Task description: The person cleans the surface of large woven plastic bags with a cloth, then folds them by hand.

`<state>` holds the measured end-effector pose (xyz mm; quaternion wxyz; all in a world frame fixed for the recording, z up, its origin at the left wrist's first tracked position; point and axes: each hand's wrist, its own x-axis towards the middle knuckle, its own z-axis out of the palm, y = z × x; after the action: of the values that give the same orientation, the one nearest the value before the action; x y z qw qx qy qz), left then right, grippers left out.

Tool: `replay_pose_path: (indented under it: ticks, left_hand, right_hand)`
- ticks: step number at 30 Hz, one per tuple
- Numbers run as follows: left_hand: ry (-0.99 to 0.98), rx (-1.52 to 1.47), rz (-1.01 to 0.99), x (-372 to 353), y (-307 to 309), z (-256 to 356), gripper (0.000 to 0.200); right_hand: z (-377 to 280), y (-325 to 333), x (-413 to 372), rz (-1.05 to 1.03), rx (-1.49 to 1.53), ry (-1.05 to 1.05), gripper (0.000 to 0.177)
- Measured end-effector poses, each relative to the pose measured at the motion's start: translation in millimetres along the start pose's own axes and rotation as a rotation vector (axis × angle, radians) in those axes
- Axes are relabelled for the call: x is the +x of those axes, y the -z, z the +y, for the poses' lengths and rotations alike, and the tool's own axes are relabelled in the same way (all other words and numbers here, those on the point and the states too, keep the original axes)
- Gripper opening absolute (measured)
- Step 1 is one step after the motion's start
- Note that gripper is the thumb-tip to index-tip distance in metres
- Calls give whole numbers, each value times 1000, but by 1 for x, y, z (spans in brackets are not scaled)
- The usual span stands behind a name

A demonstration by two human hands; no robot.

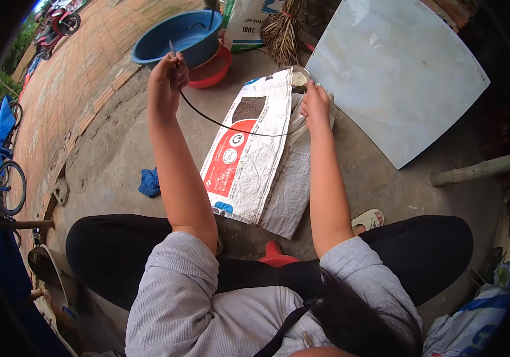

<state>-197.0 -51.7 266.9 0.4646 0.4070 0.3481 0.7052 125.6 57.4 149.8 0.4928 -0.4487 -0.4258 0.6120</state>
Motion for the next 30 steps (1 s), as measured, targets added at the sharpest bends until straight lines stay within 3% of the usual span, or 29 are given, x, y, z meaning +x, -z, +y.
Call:
replay_pose_path:
  ticks: [1, 2, 3, 4, 5, 6, 7, 9, 10, 11, 12, 13, 15, 16, 17, 18, 19, 20, 21, 22, 24, 27, 30]
  left_hand:
    - [-81, -137, 171, -1, 12, 7, 10]
    - [-116, -179, 332, -1, 39, 10, 12]
    - [-148, -219, 494, -2, 63, 8, 15]
    - [-148, -218, 494, -3, 73, 7, 15]
    - [-85, -158, 632, -5, 79, 7, 18]
    - [-23, -100, 770, -6, 83, 3, 22]
    - [-23, -102, 773, -5, 85, -5, 22]
    - [100, 232, 965, 1, 86, -30, 35]
    - [168, 627, 896, 16, 139, -62, 53]
    - [362, 1048, 1202, 17, 83, -55, 70]
    - [266, 1318, 1205, 11, 41, -56, 76]
    - [162, 1584, 1195, 7, 9, -58, 82]
    - [-251, 1803, 808, 7, -35, -63, 81]
    - [-363, 1634, 474, 15, -52, -70, 78]
    - [-320, 1229, 173, 22, -66, -85, 77]
    - [254, 845, -132, 9, -104, -66, 70]
    - [371, 855, -186, 3, -122, -71, 61]
    - [220, 780, -99, 3, -122, -91, 48]
    - [220, 781, -96, 2, -114, -104, 48]
    - [281, 587, -42, 2, -104, -115, 45]
    - [343, 358, -6, -2, -99, -117, 35]
    - [314, 263, -84, 0, -82, -121, 32]
    - [245, 181, -65, 5, -71, -129, 34]
  right_hand:
    - [-3, 11, 4, 41, 311, -87, 18]
    - [-5, 19, 8, 40, 310, -87, 18]
    - [-7, 26, 11, 190, 383, -27, 20]
    - [-9, 29, 14, 339, 456, 33, 24]
    - [-10, 28, 17, 338, 456, 33, 24]
    - [-13, 27, 21, 389, 610, 10, 19]
    - [-13, 27, 23, 439, 762, -16, 13]
    - [-13, 17, 17, 325, 814, -57, 11]
    - [-14, 7, 12, 210, 868, -97, 11]
    - [-15, -4, 7, 95, 921, -136, 15]
    - [-18, -17, 3, 0, 897, -135, 13]
    - [-22, -32, -3, -95, 870, -133, 14]
    - [-37, -71, -30, -116, 737, -67, 15]
    - [-37, -83, -40, -174, 656, -52, 16]
    - [-35, -94, -46, -232, 576, -37, 17]
    - [-24, -101, -47, -345, 515, 2, 18]
    - [-41, -115, -64, -239, 548, -19, 22]
    - [-33, -111, -59, -232, 383, 42, 25]
    - [-28, -107, -54, -225, 217, 103, 28]
    - [-23, -102, -48, -226, 216, 103, 28]
    - [-24, -93, -43, -387, -117, 27, 30]
    - [-25, -85, -43, -483, -343, 47, 30]
    - [-11, -90, -44, -451, -424, 131, 27]
